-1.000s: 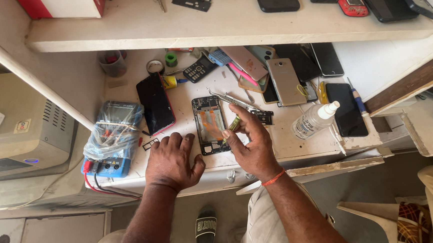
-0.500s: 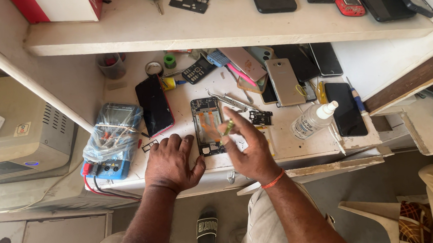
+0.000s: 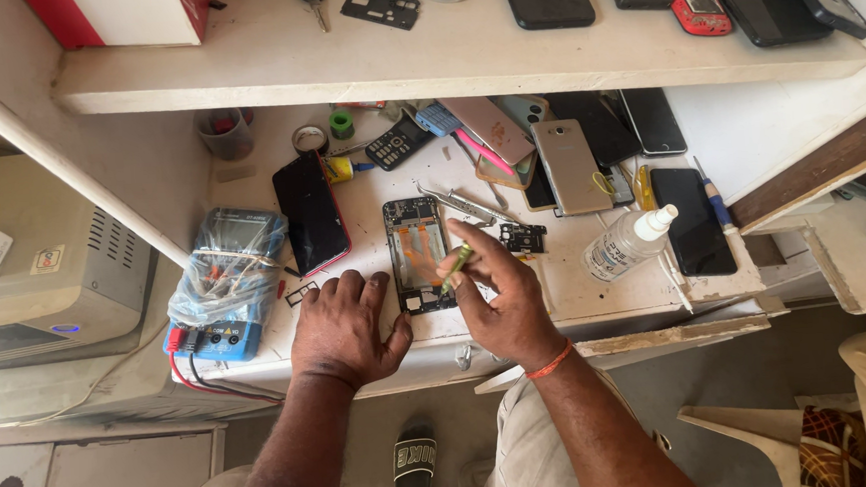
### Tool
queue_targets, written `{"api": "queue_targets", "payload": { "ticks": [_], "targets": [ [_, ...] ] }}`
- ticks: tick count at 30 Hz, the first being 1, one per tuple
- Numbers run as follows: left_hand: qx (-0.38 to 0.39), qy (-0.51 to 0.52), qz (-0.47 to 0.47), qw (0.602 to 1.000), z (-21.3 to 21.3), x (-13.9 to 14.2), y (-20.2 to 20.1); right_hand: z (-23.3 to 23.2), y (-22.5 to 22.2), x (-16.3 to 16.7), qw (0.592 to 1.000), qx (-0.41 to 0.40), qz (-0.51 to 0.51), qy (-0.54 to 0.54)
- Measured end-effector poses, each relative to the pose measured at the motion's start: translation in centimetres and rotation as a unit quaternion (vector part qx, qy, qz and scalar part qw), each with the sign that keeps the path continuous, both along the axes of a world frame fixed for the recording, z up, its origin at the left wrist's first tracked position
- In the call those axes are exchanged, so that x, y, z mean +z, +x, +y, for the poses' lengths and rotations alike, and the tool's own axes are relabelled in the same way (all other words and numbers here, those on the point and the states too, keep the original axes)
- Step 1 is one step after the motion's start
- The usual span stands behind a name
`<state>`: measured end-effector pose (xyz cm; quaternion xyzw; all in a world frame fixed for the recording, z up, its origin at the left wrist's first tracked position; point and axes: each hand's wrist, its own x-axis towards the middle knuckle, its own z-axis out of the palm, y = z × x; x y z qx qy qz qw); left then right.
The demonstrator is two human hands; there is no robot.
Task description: The person works at a cluttered repair bench on an opened smartphone, lifting out the battery and setting it aside, then using a handheld tool on the exposed circuit board while steadying the phone frame with the other hand. A bottle of liquid and assorted phones and tools surround the work area.
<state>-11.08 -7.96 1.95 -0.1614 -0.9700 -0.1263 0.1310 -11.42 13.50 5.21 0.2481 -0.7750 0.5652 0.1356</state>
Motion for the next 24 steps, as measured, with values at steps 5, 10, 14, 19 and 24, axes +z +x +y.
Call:
{"api": "queue_targets", "payload": {
  "ticks": [5,10,14,19,24],
  "targets": [
    [-0.002,0.007,0.000,1.000,0.07,-0.06,0.05,-0.03,-0.05,-0.20,0.993,-0.052,0.071,0.074],
    [-0.001,0.003,0.005,1.000,-0.04,0.01,0.09,0.03,-0.03,-0.11,0.999,-0.008,0.024,0.029],
    [-0.003,0.007,0.007,1.000,0.07,0.03,0.09,-0.14,-0.14,-0.10,0.994,-0.060,0.044,0.080],
    [0.001,-0.001,0.006,1.000,0.09,0.10,0.03,0.12,0.01,0.12,0.998,-0.008,0.033,0.060],
    [0.001,0.000,0.002,1.000,0.04,0.09,0.06,-0.09,-0.18,0.08,0.997,-0.026,0.038,0.066]
  ]
}}
